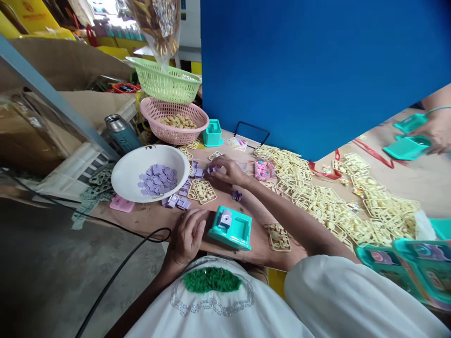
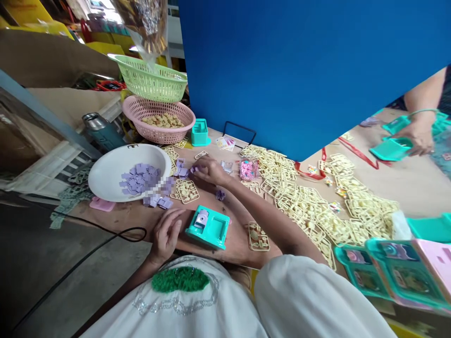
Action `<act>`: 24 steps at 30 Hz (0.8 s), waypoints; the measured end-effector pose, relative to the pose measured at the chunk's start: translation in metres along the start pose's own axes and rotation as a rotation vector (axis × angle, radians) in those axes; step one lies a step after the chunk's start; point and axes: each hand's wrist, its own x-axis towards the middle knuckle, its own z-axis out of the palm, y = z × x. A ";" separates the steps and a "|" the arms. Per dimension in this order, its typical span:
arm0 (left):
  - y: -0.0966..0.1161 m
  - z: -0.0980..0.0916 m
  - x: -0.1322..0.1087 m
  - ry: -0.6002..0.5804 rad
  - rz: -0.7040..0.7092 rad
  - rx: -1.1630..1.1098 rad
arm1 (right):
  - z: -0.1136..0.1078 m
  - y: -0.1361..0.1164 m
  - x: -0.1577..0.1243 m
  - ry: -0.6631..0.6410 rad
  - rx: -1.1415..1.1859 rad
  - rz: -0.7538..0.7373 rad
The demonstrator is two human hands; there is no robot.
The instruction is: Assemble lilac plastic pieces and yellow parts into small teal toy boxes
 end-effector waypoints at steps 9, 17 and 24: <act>-0.001 0.002 -0.002 0.018 0.009 0.033 | -0.006 -0.002 -0.015 0.051 0.068 0.065; 0.000 0.001 0.000 0.044 0.014 0.018 | -0.002 0.004 -0.020 -0.039 -0.018 0.049; -0.004 0.001 -0.001 0.028 -0.010 -0.017 | -0.027 -0.037 -0.043 -0.009 -0.113 0.096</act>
